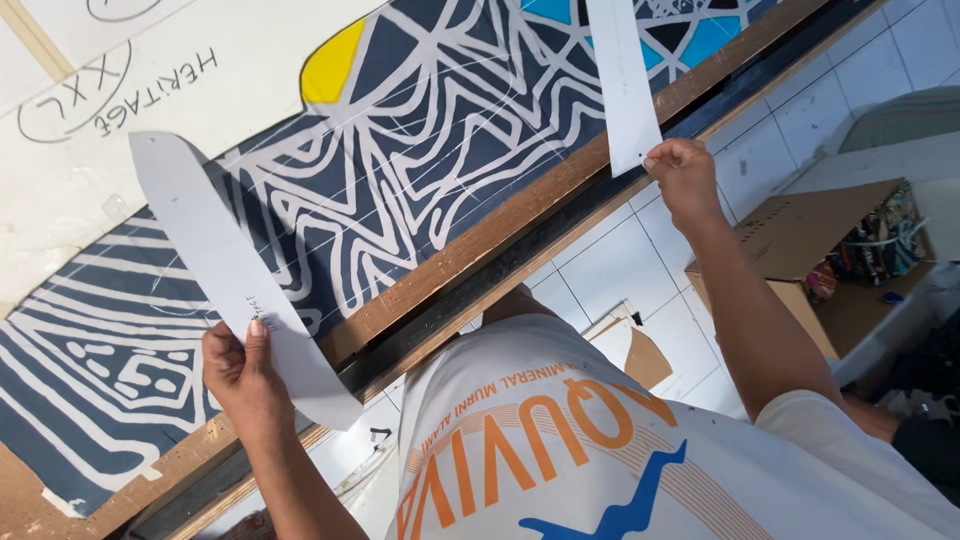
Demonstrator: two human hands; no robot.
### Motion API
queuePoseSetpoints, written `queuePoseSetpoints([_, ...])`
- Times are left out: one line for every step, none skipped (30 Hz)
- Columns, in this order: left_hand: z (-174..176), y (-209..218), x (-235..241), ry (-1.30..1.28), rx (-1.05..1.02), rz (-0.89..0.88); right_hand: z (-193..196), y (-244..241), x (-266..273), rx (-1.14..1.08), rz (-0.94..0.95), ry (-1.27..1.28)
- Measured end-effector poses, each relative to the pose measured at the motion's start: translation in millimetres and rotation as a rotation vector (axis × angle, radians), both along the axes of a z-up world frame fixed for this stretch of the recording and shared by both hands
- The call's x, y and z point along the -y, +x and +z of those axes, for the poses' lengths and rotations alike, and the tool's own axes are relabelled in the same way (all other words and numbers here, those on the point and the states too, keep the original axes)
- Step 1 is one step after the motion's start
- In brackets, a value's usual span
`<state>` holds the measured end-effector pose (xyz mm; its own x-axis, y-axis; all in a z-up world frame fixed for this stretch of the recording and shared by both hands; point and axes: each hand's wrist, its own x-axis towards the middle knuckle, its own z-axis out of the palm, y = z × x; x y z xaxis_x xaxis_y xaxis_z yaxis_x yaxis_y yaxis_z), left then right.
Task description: The person arranges several white paper pattern pieces on a patterned fabric surface. They position, lift, and reposition the pieces to align them with the underlying design, handling each piece individually.
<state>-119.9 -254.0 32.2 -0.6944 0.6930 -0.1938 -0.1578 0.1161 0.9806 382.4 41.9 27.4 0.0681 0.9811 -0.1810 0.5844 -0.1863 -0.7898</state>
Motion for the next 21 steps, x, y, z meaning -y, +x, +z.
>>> queuePoseSetpoints([10, 10, -8, 0.032, 0.01, 0.0, -8, 7, -8, -0.066, -0.094, -0.12])
queuePoseSetpoints([20, 21, -18, 0.065, 0.02, 0.001, -16, 13, -16, -0.133, -0.184, -0.24])
queuePoseSetpoints([32, 33, -30, 0.098, 0.03, 0.001, -23, 19, -20, -0.151, -0.192, -0.235])
queuePoseSetpoints([43, 45, -45, 0.115, 0.048, 0.003, -32, 22, -25, -0.169, -0.196, -0.228])
queuePoseSetpoints([53, 58, -62, 0.132, 0.067, 0.005, -41, 26, -30, -0.186, -0.2, -0.222])
queuePoseSetpoints([62, 72, -79, 0.147, 0.084, 0.011, -49, 30, -33, -0.26, -0.211, -0.215])
queuePoseSetpoints([70, 87, -98, 0.195, 0.15, 0.015, -56, 33, -36, -0.334, -0.221, -0.209])
queuePoseSetpoints([74, 102, -120, 0.241, 0.218, 0.017, -64, 36, -38, -0.406, -0.235, -0.206])
queuePoseSetpoints([78, 118, -141, 0.286, 0.286, 0.018, -71, 37, -40, -0.467, -0.209, -0.204])
queuePoseSetpoints([79, 135, -162, 0.271, 0.323, -0.011, -75, 40, -40, -0.525, -0.191, -0.197])
queuePoseSetpoints([78, 150, -184, 0.255, 0.36, -0.04, -78, 43, -41, -0.583, -0.173, -0.19])
queuePoseSetpoints([75, 168, -208, 0.271, 0.447, -0.055, -79, 46, -41, -0.625, -0.127, -0.185])
queuePoseSetpoints([70, 186, -231, 0.285, 0.534, -0.07, -79, 47, -39, -0.666, -0.081, -0.179])
queuePoseSetpoints([62, 204, -254, 0.258, 0.582, -0.099, -76, 48, -36, -0.69, -0.065, -0.199])
queuePoseSetpoints([53, 223, -275, 0.23, 0.63, -0.128, -72, 49, -30, -0.714, -0.048, -0.218])
queuePoseSetpoints([43, 243, -292, 0.197, 0.673, -0.144, -64, 54, -24, -0.737, -0.029, -0.235])
queuePoseSetpoints([33, 263, -307, 0.164, 0.715, -0.16, -55, 60, -18, -0.756, -0.004, -0.25])
queuePoseSetpoints([22, 281, -323, 0.125, 0.757, -0.17, -45, 66, -13, -0.772, 0.026, -0.266])
queuePoseSetpoints([12, 297, -335, 0.086, 0.798, -0.179, -36, 72, -9, -0.788, 0.057, -0.283])
queuePoseSetpoints([4, 309, -343, 0.041, 0.809, -0.189, -26, 79, -4, -0.781, 0.088, -0.308])
queuePoseSetpoints([-4, 321, -350, -0.004, 0.82, -0.199, -16, 90, -1, -0.774, 0.119, -0.333])
